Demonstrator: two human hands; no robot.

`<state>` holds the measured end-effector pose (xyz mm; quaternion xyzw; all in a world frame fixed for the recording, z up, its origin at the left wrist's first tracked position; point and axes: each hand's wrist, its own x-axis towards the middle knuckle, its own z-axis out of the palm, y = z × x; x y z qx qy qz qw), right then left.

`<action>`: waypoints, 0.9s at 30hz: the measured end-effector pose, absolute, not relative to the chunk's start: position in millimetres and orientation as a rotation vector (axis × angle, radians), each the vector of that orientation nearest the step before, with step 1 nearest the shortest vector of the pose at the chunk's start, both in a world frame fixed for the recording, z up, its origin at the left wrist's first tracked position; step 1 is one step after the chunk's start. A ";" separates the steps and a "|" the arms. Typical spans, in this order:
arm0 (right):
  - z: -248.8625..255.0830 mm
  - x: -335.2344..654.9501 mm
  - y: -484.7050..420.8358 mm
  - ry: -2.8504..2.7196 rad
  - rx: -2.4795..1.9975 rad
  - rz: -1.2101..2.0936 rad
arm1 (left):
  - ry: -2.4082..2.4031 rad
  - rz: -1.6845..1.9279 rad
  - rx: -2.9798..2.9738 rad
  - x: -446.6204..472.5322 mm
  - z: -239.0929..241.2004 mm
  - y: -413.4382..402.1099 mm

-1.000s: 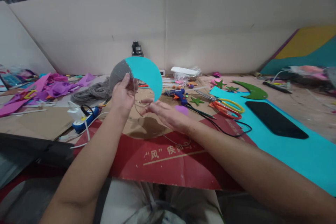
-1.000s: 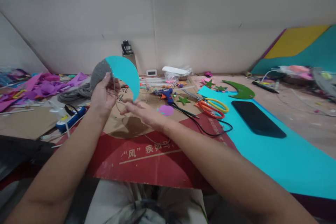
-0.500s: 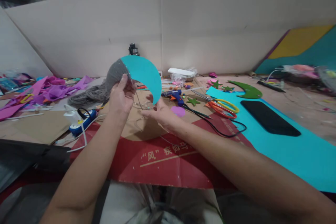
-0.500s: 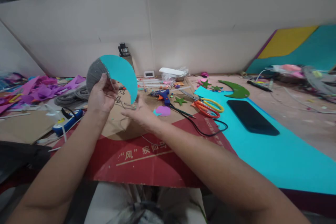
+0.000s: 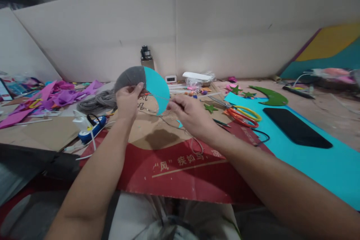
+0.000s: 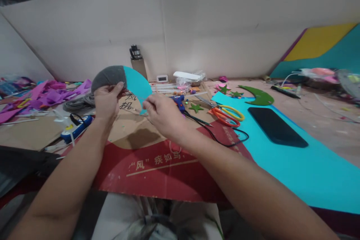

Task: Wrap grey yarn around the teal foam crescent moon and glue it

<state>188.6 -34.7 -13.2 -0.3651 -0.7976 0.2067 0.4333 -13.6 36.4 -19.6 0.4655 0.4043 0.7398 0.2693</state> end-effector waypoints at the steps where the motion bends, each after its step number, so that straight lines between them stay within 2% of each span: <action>1: -9.2 194.2 -30.8 -1.958 -0.919 0.421 | 1.092 1.950 1.301 -14.0 -19.7 35.5; 6: 0.5 214.3 -16.6 -1.791 -0.986 0.195 | 1.024 1.618 1.400 -11.8 -14.3 24.5; 13: -1.2 222.1 -5.9 -1.774 -1.016 0.295 | 0.905 1.264 1.496 -5.9 -16.1 16.6; 17: -5.6 223.9 2.4 -1.749 -1.097 0.576 | 0.914 1.119 1.568 -7.1 -17.3 15.5; 24: -16.3 218.7 15.4 -1.367 -0.984 1.441 | 1.049 0.920 1.668 -9.4 -12.1 11.5; 27: -13.5 217.3 13.3 -1.291 -0.967 1.628 | 1.075 0.903 1.691 -9.8 -12.6 12.9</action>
